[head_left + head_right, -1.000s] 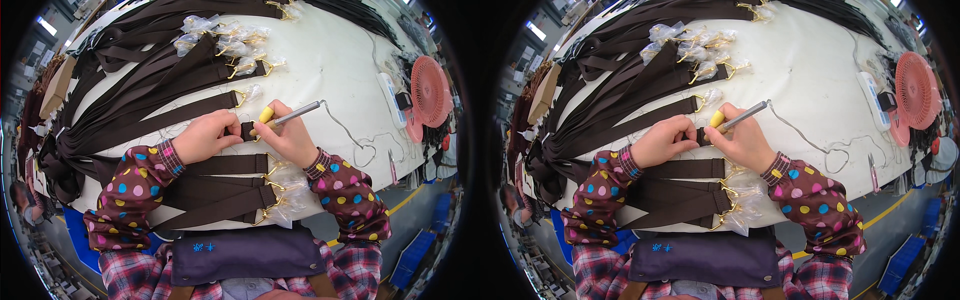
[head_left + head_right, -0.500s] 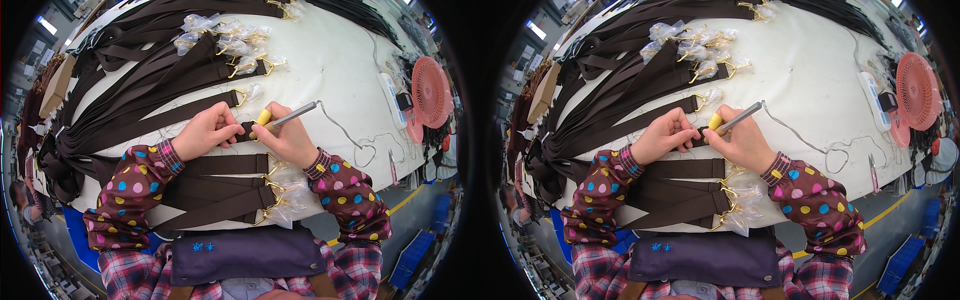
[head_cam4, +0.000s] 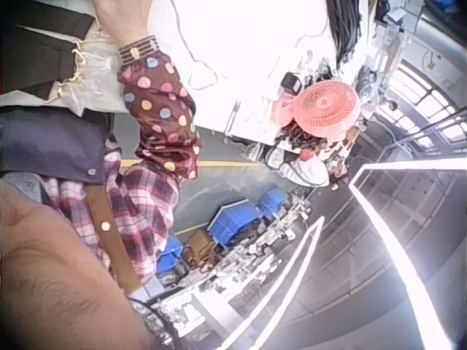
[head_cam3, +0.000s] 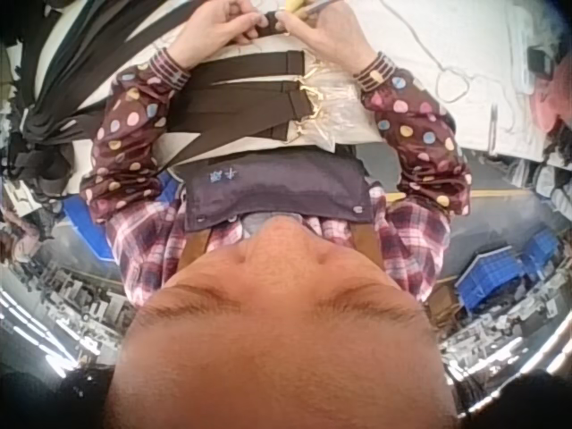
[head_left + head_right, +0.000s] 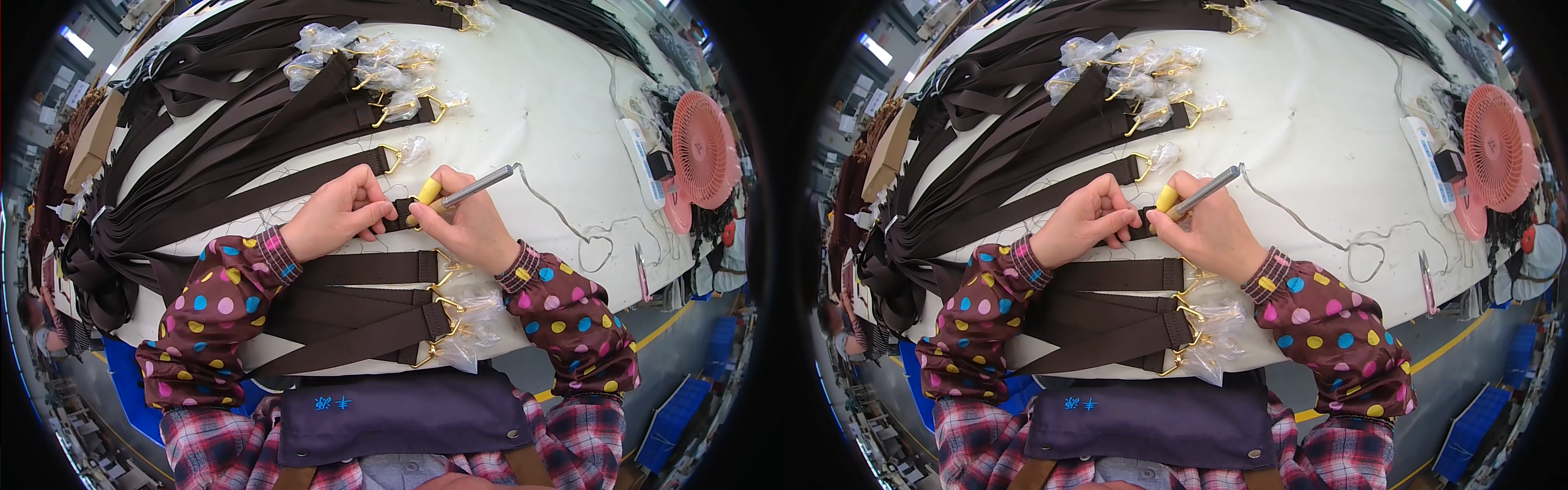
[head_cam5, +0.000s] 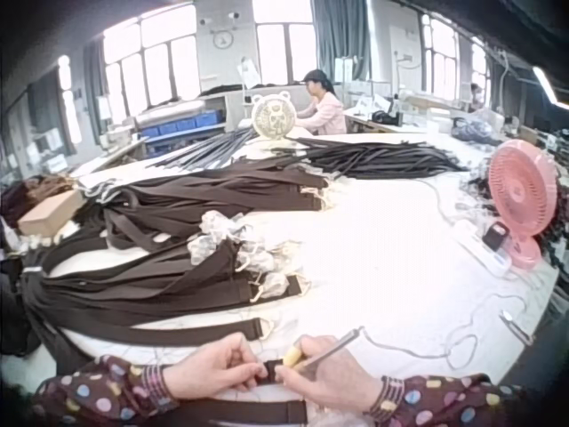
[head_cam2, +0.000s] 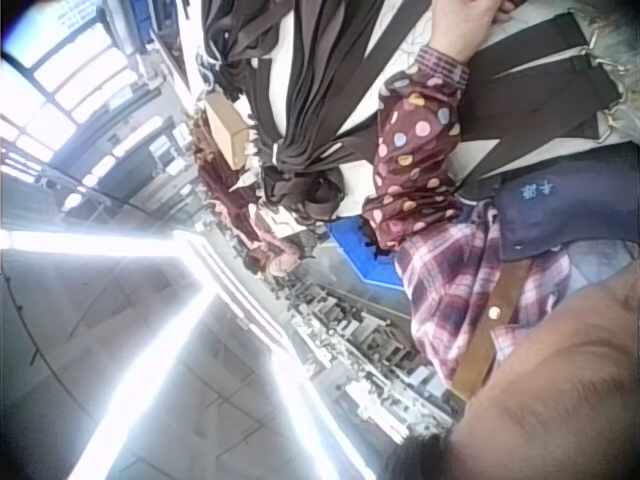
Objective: The person uses a yellow-handled tool to stitch or secure gold metal clasps onto brown fabric straps. They handle several straps one at a time, aligning the clasp and applying the tool to the attachment point, then placing the finished strap aside.
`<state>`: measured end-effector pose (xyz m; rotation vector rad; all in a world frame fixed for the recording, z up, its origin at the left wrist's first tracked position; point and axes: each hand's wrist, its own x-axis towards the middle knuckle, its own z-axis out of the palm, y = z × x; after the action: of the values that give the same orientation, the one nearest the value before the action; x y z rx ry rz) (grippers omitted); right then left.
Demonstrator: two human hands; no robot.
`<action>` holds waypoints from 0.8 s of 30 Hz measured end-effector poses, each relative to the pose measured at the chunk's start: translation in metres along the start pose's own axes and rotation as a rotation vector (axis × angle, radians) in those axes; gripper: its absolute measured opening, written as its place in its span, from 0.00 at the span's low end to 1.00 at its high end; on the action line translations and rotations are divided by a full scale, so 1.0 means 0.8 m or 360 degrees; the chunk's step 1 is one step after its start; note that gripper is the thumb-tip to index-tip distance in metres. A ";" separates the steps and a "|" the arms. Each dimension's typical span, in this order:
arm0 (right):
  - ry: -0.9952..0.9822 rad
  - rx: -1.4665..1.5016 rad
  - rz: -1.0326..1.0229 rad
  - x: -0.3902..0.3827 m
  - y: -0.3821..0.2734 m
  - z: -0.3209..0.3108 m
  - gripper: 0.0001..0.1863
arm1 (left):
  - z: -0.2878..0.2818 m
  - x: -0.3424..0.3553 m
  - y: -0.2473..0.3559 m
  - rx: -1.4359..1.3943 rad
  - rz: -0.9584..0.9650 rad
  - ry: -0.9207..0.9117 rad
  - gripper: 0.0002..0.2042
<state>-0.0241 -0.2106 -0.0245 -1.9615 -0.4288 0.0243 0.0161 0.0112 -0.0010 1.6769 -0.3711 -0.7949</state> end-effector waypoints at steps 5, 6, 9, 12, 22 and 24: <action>0.0123 0.0260 0.0055 -0.004 -0.010 0.000 0.10 | -0.010 0.000 0.020 0.0698 0.0227 -0.0024 0.09; 0.0182 0.0300 0.0033 -0.005 -0.008 0.002 0.10 | -0.010 0.001 0.024 0.0971 0.0374 -0.0030 0.10; 0.0225 0.0351 0.0013 -0.003 -0.009 0.005 0.11 | -0.003 0.003 0.024 0.1147 0.0482 -0.0101 0.11; 0.0210 0.0283 0.0005 -0.003 -0.003 0.004 0.11 | -0.004 0.016 0.022 0.1203 0.0486 -0.0214 0.08; 0.0070 0.0070 0.0052 -0.003 -0.005 -0.003 0.09 | -0.011 0.030 0.018 0.1100 0.0485 -0.0319 0.06; 0.0079 0.0080 0.0057 -0.003 -0.004 -0.002 0.09 | -0.009 0.029 0.020 0.1082 0.0433 -0.0306 0.06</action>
<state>-0.0273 -0.2117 -0.0215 -1.9161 -0.3573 0.0095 0.0404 -0.0022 0.0076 2.1101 -1.0728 -0.6613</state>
